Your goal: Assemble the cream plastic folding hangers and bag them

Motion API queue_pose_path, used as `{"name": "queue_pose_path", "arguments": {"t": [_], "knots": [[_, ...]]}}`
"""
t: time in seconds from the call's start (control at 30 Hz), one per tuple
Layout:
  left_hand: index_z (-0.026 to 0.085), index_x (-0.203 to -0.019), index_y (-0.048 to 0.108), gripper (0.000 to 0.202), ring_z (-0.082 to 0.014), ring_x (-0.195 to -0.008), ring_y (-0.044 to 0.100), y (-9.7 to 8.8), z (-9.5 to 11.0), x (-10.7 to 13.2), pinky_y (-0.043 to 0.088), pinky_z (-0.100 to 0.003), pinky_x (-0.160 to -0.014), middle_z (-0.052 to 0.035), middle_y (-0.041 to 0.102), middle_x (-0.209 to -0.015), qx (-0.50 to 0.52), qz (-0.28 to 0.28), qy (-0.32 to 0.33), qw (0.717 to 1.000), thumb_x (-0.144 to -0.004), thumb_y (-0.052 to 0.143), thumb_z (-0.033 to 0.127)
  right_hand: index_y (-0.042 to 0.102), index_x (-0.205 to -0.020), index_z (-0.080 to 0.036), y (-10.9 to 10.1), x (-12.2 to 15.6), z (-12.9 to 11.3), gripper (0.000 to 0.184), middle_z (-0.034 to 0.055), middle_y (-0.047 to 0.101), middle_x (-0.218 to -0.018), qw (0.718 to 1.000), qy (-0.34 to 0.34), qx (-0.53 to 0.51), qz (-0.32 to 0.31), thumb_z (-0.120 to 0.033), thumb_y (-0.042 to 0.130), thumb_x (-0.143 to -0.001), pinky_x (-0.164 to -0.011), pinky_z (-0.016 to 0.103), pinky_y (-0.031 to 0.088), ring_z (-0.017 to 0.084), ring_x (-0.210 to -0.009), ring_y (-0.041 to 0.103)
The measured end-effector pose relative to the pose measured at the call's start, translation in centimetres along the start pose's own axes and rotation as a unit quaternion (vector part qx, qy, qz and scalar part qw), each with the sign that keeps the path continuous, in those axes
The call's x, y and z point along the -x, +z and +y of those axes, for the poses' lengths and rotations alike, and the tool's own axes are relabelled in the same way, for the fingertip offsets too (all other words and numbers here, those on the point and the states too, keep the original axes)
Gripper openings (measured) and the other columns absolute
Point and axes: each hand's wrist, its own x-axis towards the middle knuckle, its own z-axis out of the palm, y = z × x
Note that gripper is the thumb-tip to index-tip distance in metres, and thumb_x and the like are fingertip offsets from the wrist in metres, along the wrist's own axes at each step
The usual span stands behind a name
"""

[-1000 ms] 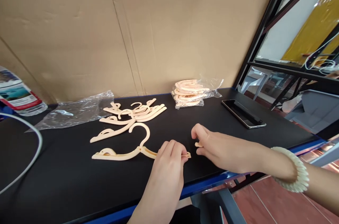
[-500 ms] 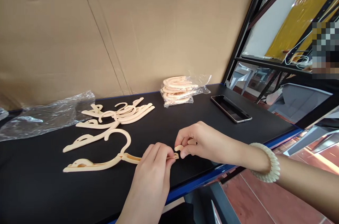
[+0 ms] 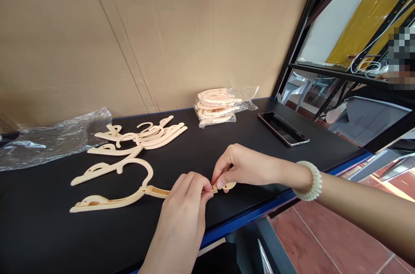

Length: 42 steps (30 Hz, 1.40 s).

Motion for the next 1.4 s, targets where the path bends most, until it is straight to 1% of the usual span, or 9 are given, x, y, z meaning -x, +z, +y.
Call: {"name": "queue_pose_path", "arguments": {"t": [0.13,0.37,0.57,0.7,0.9,1.07,1.2,1.3,1.4], "knots": [[0.02,-0.07,0.048,0.032,-0.0177,-0.066,0.05,0.1,0.1,-0.1,0.044,-0.03,-0.059,0.0013,0.054,-0.069,-0.001,0.012,-0.002,1.0,-0.073,0.047,-0.011,0.077,-0.083,-0.011,-0.6,-0.4,0.1,0.016,0.0031,0.067,-0.067,0.999,0.011,-0.007,-0.038,-0.022,0.068,-0.079,-0.062,0.024,0.052,0.014,-0.064,0.062],[0.02,-0.068,0.048,0.033,-0.0183,-0.066,0.049,0.0,0.1,-0.1,0.042,-0.031,-0.058,0.0007,0.053,-0.069,0.003,0.0,0.0,1.0,-0.07,0.044,-0.013,0.077,-0.08,-0.012,-0.4,-0.7,-0.2,0.014,0.0046,0.071,-0.073,0.999,-0.002,0.018,-0.039,-0.021,0.066,-0.079,-0.062,0.024,0.053,0.014,-0.064,0.063],[0.02,-0.07,0.048,0.034,-0.0183,-0.067,0.05,-0.1,0.0,0.0,0.043,-0.03,-0.059,0.0001,0.054,-0.072,0.007,-0.018,-0.005,1.0,-0.065,0.042,-0.014,0.072,-0.073,-0.014,-0.1,-0.9,-0.8,0.016,0.0006,0.067,-0.065,0.994,-0.017,0.103,-0.037,-0.009,0.057,-0.077,-0.057,0.021,0.048,0.012,-0.059,0.061],[0.02,-0.069,0.047,0.036,-0.0193,-0.068,0.051,0.1,-0.1,0.1,0.044,-0.032,-0.06,-0.0011,0.054,-0.072,-0.008,-0.023,0.006,1.0,-0.061,0.04,-0.015,0.069,-0.07,-0.016,0.2,-0.9,-1.2,0.022,-0.0006,0.069,-0.068,0.984,-0.023,0.176,-0.029,-0.002,0.051,-0.074,-0.056,0.02,0.045,0.011,-0.059,0.063],[0.02,-0.065,0.046,0.034,-0.0198,-0.066,0.052,0.4,-0.1,0.1,0.044,-0.032,-0.058,-0.0009,0.052,-0.068,-0.041,-0.028,0.022,0.999,-0.063,0.04,-0.014,0.068,-0.072,-0.02,1.2,-0.1,-1.6,0.026,-0.0043,0.071,-0.071,0.938,-0.072,0.339,0.023,0.001,0.054,-0.075,-0.064,0.021,0.042,0.012,-0.073,0.063],[0.02,-0.063,0.044,0.034,-0.0185,-0.06,0.049,0.1,0.1,0.0,0.041,-0.031,-0.053,0.0,0.05,-0.064,-0.073,-0.007,0.03,0.997,-0.062,0.039,-0.013,0.063,-0.074,-0.019,2.2,0.8,-1.6,0.023,-0.0013,0.064,-0.068,0.887,-0.121,0.441,0.058,0.0,0.053,-0.083,-0.059,0.022,0.037,0.014,-0.069,0.054],[0.02,-0.064,0.046,0.034,-0.0181,-0.058,0.05,0.9,-0.1,-0.1,0.039,-0.03,-0.052,0.0006,0.052,-0.062,-0.076,0.033,0.041,0.996,-0.059,0.038,-0.013,0.053,-0.081,-0.019,2.5,1.1,-1.3,0.02,-0.0007,0.059,-0.069,0.844,-0.185,0.499,0.074,-0.002,0.046,-0.089,-0.054,0.024,0.03,0.013,-0.064,0.045],[0.02,-0.064,0.046,0.031,-0.0178,-0.056,0.05,1.7,-0.5,-0.3,0.038,-0.029,-0.051,0.0013,0.052,-0.059,-0.079,0.07,0.03,0.994,-0.06,0.04,-0.011,0.047,-0.08,-0.019,2.5,1.1,-1.1,0.022,-0.0015,0.056,-0.067,0.819,-0.227,0.522,0.072,-0.002,0.041,-0.092,-0.052,0.024,0.027,0.014,-0.063,0.04],[0.021,-0.062,0.043,0.03,-0.0176,-0.054,0.049,2.0,-0.5,-0.4,0.037,-0.029,-0.05,0.0021,0.049,-0.056,-0.099,0.066,0.023,0.993,-0.059,0.042,-0.009,0.045,-0.08,-0.02,2.8,1.3,-1.0,0.023,-0.0026,0.052,-0.063,0.798,-0.239,0.548,0.08,-0.003,0.039,-0.095,-0.051,0.026,0.023,0.014,-0.062,0.037]]}}
